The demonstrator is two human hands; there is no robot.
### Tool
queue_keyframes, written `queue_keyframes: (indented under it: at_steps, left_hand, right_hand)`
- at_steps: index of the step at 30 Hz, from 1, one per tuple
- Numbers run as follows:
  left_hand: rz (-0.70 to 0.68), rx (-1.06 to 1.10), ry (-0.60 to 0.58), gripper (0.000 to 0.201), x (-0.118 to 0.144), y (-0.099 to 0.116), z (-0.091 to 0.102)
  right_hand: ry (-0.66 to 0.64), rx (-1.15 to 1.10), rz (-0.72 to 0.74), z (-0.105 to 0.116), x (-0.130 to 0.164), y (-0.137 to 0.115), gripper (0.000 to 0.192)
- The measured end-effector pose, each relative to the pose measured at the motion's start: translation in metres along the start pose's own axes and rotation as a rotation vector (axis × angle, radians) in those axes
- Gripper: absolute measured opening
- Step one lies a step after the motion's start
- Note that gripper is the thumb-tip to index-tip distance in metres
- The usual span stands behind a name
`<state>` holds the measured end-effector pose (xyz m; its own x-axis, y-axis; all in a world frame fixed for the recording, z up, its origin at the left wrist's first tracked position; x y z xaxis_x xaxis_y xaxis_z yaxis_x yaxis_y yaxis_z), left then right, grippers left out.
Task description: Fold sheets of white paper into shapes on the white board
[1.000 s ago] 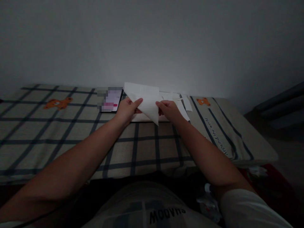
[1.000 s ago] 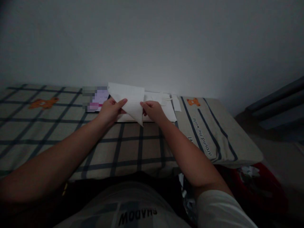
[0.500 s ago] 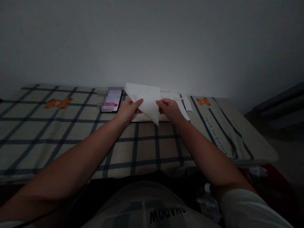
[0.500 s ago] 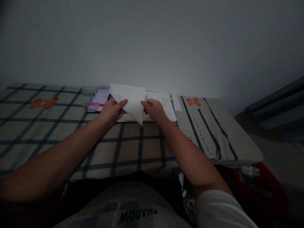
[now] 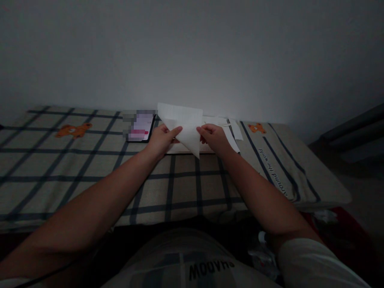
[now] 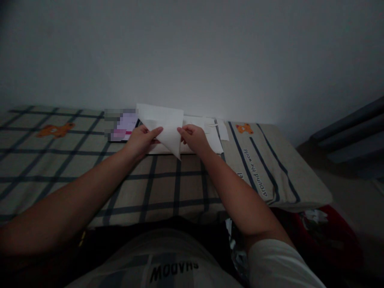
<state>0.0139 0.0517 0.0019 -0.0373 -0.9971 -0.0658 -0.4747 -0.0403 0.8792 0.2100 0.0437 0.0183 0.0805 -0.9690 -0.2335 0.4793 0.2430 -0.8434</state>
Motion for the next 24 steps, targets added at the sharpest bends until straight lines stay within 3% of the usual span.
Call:
queue_keyframes:
  at_steps: [24]
  left_hand:
    - [-0.046, -0.035, 0.012, 0.042, 0.0023, 0.003, 0.0003]
  right_hand:
    - [0.05, 0.053, 0.03, 0.0047, -0.0008, 0.0003, 0.026]
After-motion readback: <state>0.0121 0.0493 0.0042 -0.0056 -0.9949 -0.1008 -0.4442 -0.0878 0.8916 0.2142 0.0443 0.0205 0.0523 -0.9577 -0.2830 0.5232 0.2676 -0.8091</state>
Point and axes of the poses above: each hand's wrist, its own x-axis away from the middle knuckle, its own z-axis out of the back of the hand, y = z × x, the point moved 4 cm from there along -x, towards the middle knuckle, and after that the axes turned 13 degrees about x, right-handed, at the moved point
